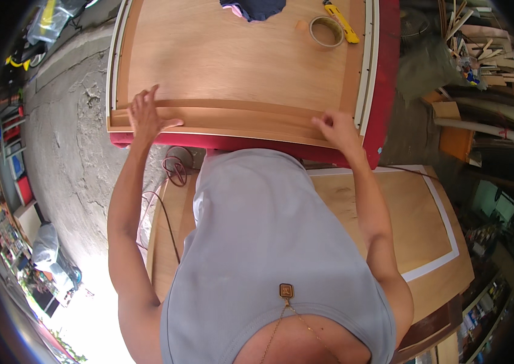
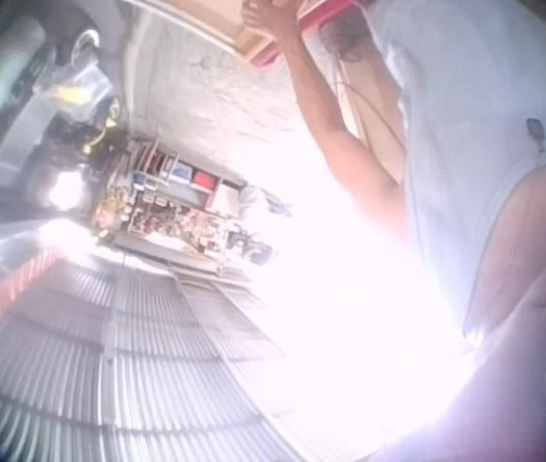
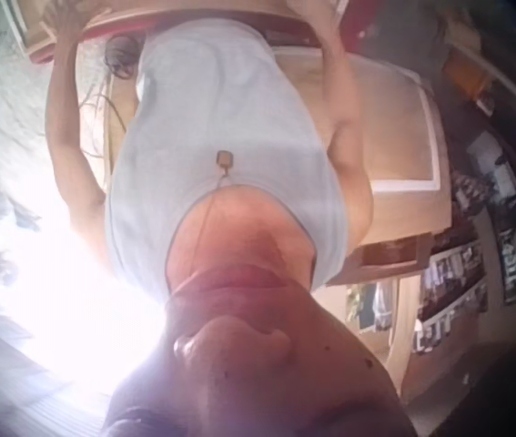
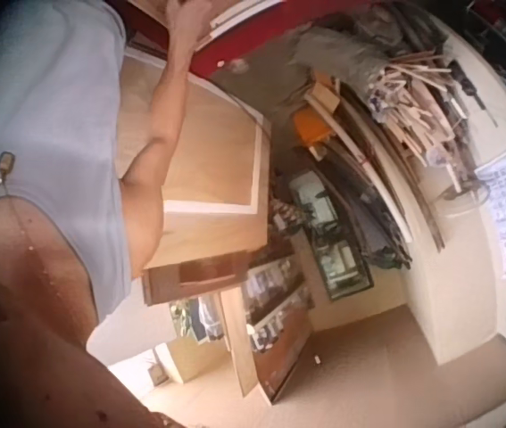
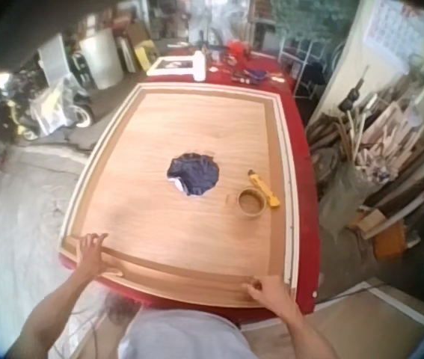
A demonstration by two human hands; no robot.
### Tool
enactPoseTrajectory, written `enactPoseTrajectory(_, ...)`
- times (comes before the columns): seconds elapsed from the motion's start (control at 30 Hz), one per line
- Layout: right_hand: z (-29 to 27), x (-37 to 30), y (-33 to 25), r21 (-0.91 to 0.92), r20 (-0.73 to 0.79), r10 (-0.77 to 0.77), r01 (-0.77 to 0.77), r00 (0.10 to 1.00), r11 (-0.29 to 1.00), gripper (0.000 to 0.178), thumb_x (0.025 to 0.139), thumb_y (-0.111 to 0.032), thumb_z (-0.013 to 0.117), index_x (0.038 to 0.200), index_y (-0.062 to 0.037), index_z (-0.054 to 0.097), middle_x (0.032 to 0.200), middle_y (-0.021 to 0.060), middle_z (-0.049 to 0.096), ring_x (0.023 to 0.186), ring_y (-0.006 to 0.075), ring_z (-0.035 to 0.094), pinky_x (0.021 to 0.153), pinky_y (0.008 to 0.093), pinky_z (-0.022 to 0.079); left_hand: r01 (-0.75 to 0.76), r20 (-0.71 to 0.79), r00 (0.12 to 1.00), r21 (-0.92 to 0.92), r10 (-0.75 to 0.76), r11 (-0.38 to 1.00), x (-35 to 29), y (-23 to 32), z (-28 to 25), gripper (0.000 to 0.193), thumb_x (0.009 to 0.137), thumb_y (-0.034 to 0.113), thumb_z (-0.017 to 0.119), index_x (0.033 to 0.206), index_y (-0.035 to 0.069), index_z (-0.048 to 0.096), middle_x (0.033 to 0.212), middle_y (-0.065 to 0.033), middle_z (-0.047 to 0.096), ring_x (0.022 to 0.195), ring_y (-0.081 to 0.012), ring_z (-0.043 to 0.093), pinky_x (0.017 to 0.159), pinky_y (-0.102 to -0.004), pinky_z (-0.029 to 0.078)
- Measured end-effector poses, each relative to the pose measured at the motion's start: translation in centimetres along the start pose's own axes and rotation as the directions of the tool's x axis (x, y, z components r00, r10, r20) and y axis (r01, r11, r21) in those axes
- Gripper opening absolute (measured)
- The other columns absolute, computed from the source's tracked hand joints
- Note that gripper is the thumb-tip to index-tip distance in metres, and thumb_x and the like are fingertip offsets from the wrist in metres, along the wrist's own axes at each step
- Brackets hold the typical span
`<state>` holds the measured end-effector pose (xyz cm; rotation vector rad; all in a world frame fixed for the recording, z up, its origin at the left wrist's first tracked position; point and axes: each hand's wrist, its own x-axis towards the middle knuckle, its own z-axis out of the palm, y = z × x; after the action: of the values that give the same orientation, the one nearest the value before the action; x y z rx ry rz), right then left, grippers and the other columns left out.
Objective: The person applies thin wood veneer strips to the edges of a large rectangular wooden board. They position each strip, press it into place, and trim the excess with a yellow utility knife. The person also wipes the surface with a cloth and uses a small container, likely containing adhesive, during the process.
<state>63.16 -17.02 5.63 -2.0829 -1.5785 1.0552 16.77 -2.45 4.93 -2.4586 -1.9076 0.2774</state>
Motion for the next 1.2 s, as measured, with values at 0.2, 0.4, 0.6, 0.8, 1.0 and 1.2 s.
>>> enactPoseTrajectory(0.2, 2.1, -5.2, 4.0, -0.241, -0.323, -0.102, 0.022, 0.941, 0.970, 0.027, 0.081, -0.025, 0.074, 0.074, -0.0025, 0.060, 0.077, 0.0125, 0.058, 0.078, 0.0356, 0.057, 0.071, 0.0447, 0.046, -0.097, -0.108, 0.989, 0.034, 0.100, 0.995, 0.6, -11.8, 0.7, 0.081, 0.057, 0.062, 0.083, 0.119, 0.018, 0.056, 0.115, -0.0071, 0.055, 0.109, -0.0276, 0.051, 0.092, -0.0454, 0.040)
enactPoseTrajectory(0.4, 5.0, -5.0, 3.4, -0.328, -0.417, -0.075, -0.073, 0.906, 0.942, 0.021, 0.085, -0.019, 0.068, 0.077, -0.0015, 0.061, 0.083, 0.0147, 0.058, 0.082, 0.0368, 0.056, 0.073, 0.0468, 0.045, -0.228, -0.004, 0.964, -0.526, 0.266, 0.820, -1.1, -13.6, 4.6, 0.027, 0.083, 0.027, 0.073, 0.076, 0.006, 0.057, 0.080, -0.0114, 0.054, 0.079, -0.0326, 0.054, 0.067, -0.0446, 0.042)
enactPoseTrajectory(0.6, 13.1, -2.4, -7.8, -0.150, -0.553, -0.153, 0.083, 0.819, 0.985, 0.014, 0.083, -0.016, 0.069, 0.084, -0.0020, 0.067, 0.093, 0.0160, 0.062, 0.091, 0.0370, 0.058, 0.080, 0.0475, 0.047, -0.470, -0.183, 0.875, -0.546, 0.448, 0.694, -2.6, 1.1, 2.3, 0.014, 0.088, 0.017, 0.066, 0.082, 0.005, 0.059, 0.083, -0.0147, 0.055, 0.082, -0.0340, 0.054, 0.072, -0.0447, 0.045)
enactPoseTrajectory(0.8, 10.8, -5.5, -0.9, -0.088, -0.569, -0.103, 0.065, 0.816, 0.994, 0.013, 0.078, -0.013, 0.073, 0.088, -0.0056, 0.069, 0.101, 0.0124, 0.062, 0.099, 0.0333, 0.057, 0.087, 0.0448, 0.045, -0.671, -0.291, 0.685, -0.609, 0.668, 0.423, -3.4, 16.2, 1.7, 0.015, 0.086, 0.017, 0.065, 0.091, 0.004, 0.059, 0.091, -0.0134, 0.057, 0.088, -0.0326, 0.055, 0.079, -0.0429, 0.046)
enactPoseTrajectory(1.0, 2.2, -6.6, 5.3, -0.227, -0.725, -0.046, -0.174, 0.687, 0.958, 0.022, 0.074, -0.015, 0.078, 0.092, -0.0058, 0.069, 0.104, 0.0079, 0.059, 0.102, 0.0343, 0.052, 0.090, 0.0460, 0.043, -0.742, -0.234, 0.547, -0.581, 0.804, 0.335, -5.1, 28.6, 0.2, 0.038, 0.086, 0.023, 0.066, 0.113, -0.002, 0.056, 0.109, -0.0169, 0.055, 0.103, -0.0333, 0.052, 0.091, -0.0427, 0.043)
enactPoseTrajectory(1.2, 0.3, -5.6, 8.4, 0.014, -0.568, 0.066, -0.071, 0.820, 0.997, 0.018, 0.075, -0.016, 0.076, 0.089, -0.0067, 0.068, 0.096, 0.0115, 0.059, 0.082, 0.0301, 0.063, 0.071, 0.0422, 0.052, -0.794, -0.269, 0.538, -0.481, 0.799, 0.373, -7.9, 36.0, -0.3, 0.066, 0.084, 0.032, 0.067, 0.134, -0.006, 0.045, 0.128, -0.0200, 0.049, 0.120, -0.0351, 0.046, 0.102, -0.0438, 0.039)
